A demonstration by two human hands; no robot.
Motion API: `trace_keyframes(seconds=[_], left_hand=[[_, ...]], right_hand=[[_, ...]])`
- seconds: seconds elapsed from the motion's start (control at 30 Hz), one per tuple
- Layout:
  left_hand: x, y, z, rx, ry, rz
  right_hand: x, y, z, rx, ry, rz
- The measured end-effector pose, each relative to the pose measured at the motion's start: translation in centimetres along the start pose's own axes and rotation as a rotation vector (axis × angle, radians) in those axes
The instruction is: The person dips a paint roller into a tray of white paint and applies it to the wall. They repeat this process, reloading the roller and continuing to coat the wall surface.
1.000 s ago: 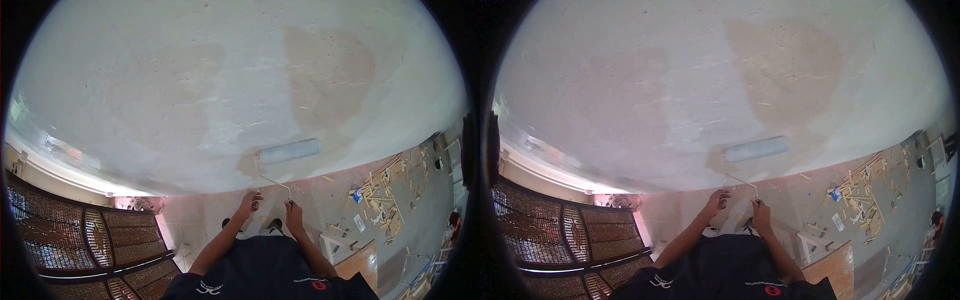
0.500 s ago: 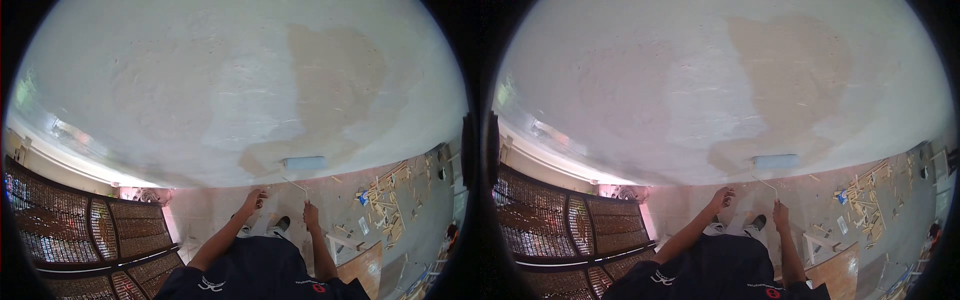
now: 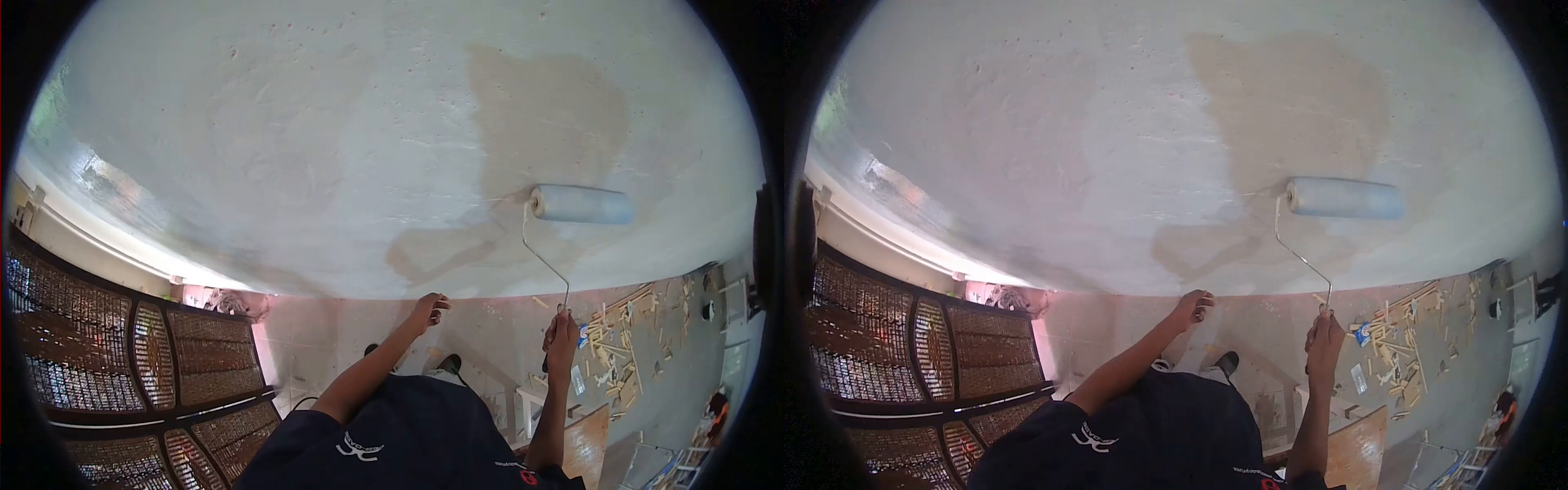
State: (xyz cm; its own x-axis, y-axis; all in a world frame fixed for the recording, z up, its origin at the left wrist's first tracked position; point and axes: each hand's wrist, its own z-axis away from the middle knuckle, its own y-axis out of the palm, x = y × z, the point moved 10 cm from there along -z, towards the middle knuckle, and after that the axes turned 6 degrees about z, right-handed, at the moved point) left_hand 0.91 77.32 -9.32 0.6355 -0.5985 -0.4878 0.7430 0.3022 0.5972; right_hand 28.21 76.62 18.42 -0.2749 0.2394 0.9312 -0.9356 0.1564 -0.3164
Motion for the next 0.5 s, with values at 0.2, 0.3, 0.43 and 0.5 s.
trace_keyframes(seconds=[0.2, 0.3, 0.43, 0.5], left_hand=[[0.1, 3.5, -0.2, 0.071, -0.017, -0.03], [0.1, 4.4, -0.1, 0.107, 0.005, -0.009], [-0.2, 4.8, 0.6, 0.114, 0.007, 0.006], [-0.3, 4.5, 0.7, 0.08, 0.006, 0.002]], right_hand=[[0.9, 1.7, -1.4, 0.026, -0.076, -0.121], [-1.8, 3.9, -1.7, 0.08, -0.074, -0.179], [-7.6, 5.1, -2.1, 0.119, -0.032, -0.096], [-9.0, 5.1, -1.8, 0.11, -0.045, -0.056]])
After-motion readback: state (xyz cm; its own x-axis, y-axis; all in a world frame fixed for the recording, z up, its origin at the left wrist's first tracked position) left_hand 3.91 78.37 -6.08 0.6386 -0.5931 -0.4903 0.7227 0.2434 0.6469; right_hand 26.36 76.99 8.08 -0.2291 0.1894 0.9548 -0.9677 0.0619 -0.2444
